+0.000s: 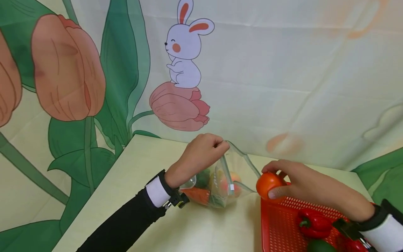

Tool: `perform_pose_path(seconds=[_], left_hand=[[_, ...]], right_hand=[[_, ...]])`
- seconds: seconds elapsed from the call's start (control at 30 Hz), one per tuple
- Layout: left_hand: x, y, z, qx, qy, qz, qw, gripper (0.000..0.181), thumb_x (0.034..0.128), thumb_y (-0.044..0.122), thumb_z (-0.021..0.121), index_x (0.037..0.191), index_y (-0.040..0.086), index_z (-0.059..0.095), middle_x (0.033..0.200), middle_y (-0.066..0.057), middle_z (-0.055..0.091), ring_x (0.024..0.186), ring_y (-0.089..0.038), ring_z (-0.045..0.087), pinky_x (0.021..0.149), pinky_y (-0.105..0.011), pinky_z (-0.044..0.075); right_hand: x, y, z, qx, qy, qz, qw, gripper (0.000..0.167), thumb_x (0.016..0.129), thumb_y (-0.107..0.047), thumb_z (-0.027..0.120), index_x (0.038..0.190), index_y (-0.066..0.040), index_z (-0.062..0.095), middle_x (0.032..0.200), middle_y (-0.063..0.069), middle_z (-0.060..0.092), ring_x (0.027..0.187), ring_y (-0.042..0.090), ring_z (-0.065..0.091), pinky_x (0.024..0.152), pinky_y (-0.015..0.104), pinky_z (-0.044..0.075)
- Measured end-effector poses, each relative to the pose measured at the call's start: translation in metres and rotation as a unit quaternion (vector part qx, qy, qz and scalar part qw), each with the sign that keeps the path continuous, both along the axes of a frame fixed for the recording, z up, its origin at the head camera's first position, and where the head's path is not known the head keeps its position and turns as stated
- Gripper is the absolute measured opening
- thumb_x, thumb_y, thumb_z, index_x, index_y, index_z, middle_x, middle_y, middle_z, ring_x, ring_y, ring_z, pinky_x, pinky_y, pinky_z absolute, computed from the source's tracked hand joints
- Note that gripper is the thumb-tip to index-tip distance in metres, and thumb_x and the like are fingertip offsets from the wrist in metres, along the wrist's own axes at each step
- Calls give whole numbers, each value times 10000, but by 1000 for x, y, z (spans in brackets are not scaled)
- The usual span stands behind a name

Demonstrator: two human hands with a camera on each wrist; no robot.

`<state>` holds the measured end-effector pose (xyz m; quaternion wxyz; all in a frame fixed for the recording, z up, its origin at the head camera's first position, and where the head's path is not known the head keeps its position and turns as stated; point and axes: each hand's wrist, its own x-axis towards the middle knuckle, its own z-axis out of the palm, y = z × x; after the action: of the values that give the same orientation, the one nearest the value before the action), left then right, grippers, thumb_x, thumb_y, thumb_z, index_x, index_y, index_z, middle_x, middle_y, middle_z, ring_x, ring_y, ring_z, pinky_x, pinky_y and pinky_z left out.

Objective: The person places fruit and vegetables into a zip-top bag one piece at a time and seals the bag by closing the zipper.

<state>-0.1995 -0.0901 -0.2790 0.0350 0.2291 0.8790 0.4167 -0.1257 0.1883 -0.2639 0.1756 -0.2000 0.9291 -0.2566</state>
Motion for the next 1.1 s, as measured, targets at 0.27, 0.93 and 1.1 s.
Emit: perform_pose_path(seconds=[0.27, 0.93, 1.1], left_hand=[[0, 1, 3, -90, 70, -4, 9999, 354, 882, 264, 433, 558, 139, 364, 552, 37, 246, 482, -126, 247, 470, -266, 157], [0, 0, 4, -261, 199, 49, 9994, 353, 880, 291, 451, 555, 154, 422, 550, 64, 293, 490, -97, 322, 468, -257, 187], [-1, -2, 2, -219, 96, 87, 9997, 353, 877, 300, 461, 561, 150, 410, 540, 55, 297, 475, -108, 325, 457, -259, 192]], right_hand=[[-18, -34, -8, -289, 489, -132, 9983, 494, 819, -288, 755, 1259, -163, 569, 1088, -62, 636, 1001, 165, 580, 799, 297, 514], [-51, -84, -36, -1079, 109, -21, 9941, 487, 887, -238, 690, 1342, -265, 520, 1329, -52, 575, 1194, 247, 595, 948, 381, 507], [-52, -86, -37, -1128, 18, -136, 9935, 432, 903, -215, 667, 1316, -218, 539, 1290, -17, 595, 1165, 239, 613, 936, 365, 514]])
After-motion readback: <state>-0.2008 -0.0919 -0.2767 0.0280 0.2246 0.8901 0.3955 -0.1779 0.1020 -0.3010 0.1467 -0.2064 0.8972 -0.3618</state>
